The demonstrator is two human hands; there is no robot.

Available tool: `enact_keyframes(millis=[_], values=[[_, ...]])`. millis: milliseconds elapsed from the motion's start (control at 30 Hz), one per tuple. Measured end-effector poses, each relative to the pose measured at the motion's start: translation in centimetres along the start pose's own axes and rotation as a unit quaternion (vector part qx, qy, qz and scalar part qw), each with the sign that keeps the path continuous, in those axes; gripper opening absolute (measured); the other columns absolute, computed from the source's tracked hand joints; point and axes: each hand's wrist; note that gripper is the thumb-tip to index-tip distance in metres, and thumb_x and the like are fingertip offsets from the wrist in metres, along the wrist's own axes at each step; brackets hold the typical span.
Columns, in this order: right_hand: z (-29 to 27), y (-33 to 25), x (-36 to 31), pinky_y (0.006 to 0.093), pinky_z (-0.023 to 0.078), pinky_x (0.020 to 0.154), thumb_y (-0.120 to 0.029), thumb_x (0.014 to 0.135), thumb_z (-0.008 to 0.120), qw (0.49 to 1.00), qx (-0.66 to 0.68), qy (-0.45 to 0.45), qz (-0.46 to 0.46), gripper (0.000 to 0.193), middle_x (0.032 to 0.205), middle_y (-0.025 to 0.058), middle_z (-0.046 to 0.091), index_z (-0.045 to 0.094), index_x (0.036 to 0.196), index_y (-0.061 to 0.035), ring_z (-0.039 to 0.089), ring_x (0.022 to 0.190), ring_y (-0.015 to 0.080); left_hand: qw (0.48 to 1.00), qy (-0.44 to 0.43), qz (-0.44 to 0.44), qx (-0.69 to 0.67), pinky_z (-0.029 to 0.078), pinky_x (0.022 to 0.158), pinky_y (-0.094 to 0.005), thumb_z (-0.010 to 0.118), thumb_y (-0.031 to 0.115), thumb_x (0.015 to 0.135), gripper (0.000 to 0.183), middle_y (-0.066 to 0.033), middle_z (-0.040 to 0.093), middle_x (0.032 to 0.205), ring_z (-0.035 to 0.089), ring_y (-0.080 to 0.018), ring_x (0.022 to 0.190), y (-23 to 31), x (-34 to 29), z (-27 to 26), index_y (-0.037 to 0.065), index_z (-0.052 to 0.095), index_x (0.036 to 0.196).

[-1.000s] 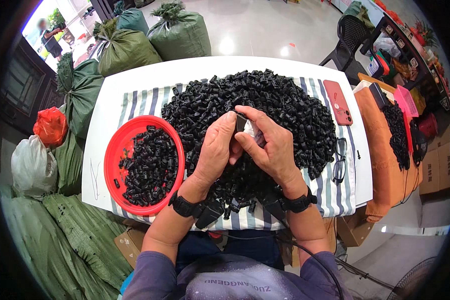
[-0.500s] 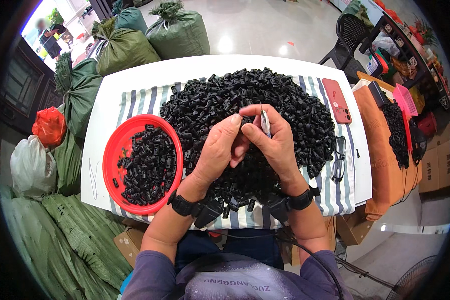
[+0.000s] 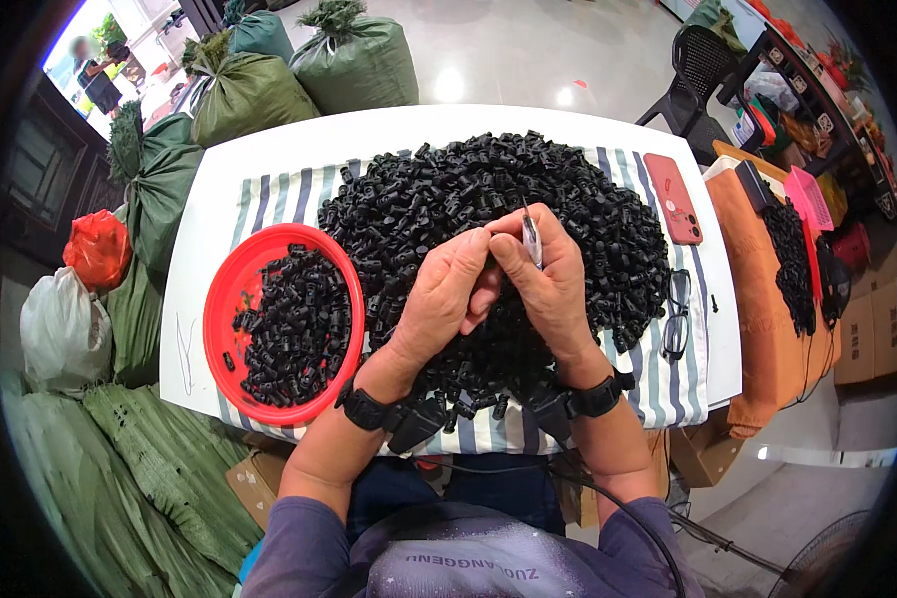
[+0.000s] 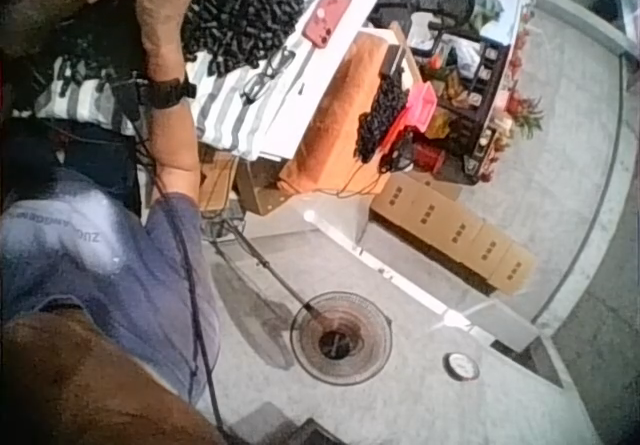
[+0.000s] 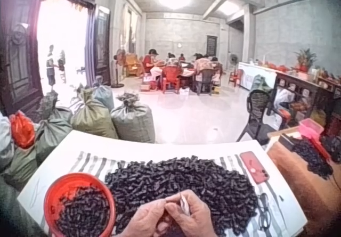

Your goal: Sort small black plastic shoe components from a pile into a red bowl.

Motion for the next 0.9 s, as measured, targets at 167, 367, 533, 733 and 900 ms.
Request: enact_keyframes(millis=[167,367,533,733,900], values=[[-0.4,-0.8,0.2,0.0210,0.039,0.053,-0.019,0.088,0.063,0.995,-0.091,0.043,-0.021,0.016,0.068,-0.0016,0.055,0.059,0.089,-0.0038,0.045,0.060,0.0039,1.000,0.002,0.020,-0.015,0.026,0.034,-0.0179,0.037,0.040,0.098,0.041,0.0037,0.038,0.052,0.035,-0.0048,0.038,-0.1,0.5,-1.8,0.009,0.045,0.073],[-1.4,-1.0,0.7,0.0290,0.042,0.052,-0.019,0.082,0.065,0.951,-0.304,0.021,-0.043,0.013,0.069,0.0057,0.060,0.058,0.086,-0.0078,0.056,0.056,0.0204,0.947,0.161,0.058,-0.271,0.025,0.034,-0.0193,0.033,0.033,0.100,0.032,0.0024,0.035,0.057,0.030,-0.0070,0.039,1.4,0.1,-4.4,0.011,0.044,0.081],[-1.1,-0.4,0.3,0.0349,0.048,0.055,-0.020,0.075,0.068,0.892,-0.440,-0.042,-0.099,0.018,0.076,0.0043,0.061,0.057,0.087,-0.0117,0.062,0.067,0.0257,0.918,0.129,0.106,-0.359,0.028,0.037,-0.0202,0.033,0.030,0.099,0.029,0.0013,0.040,0.062,0.034,-0.0082,0.043,-0.4,-3.0,-9.3,0.008,0.049,0.088],[-0.4,-0.1,-0.3,0.0349,0.049,0.054,-0.018,0.071,0.071,0.834,-0.531,-0.089,-0.118,0.024,0.076,0.0029,0.058,0.055,0.089,-0.0141,0.062,0.066,0.0241,0.892,0.219,0.062,-0.391,0.036,0.048,-0.0236,0.035,0.028,0.098,0.026,-0.0003,0.044,0.072,0.045,-0.0123,0.062,-2.1,-5.6,-11.6,0.008,0.050,0.091],[-0.2,0.0,-0.3,0.0347,0.049,0.054,-0.016,0.070,0.071,0.830,-0.538,-0.085,-0.119,0.026,0.076,0.0029,0.058,0.054,0.088,-0.0138,0.062,0.065,0.0243,0.890,0.267,0.057,-0.365,0.043,0.055,-0.0254,0.036,0.029,0.097,0.026,-0.0017,0.052,0.080,0.055,-0.0152,0.074,-2.0,-6.0,-13.7,0.009,0.050,0.089]])
Point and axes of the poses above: each hand's wrist, its own x-axis towards the middle knuckle, its own z-axis out of the palm, y = z × x
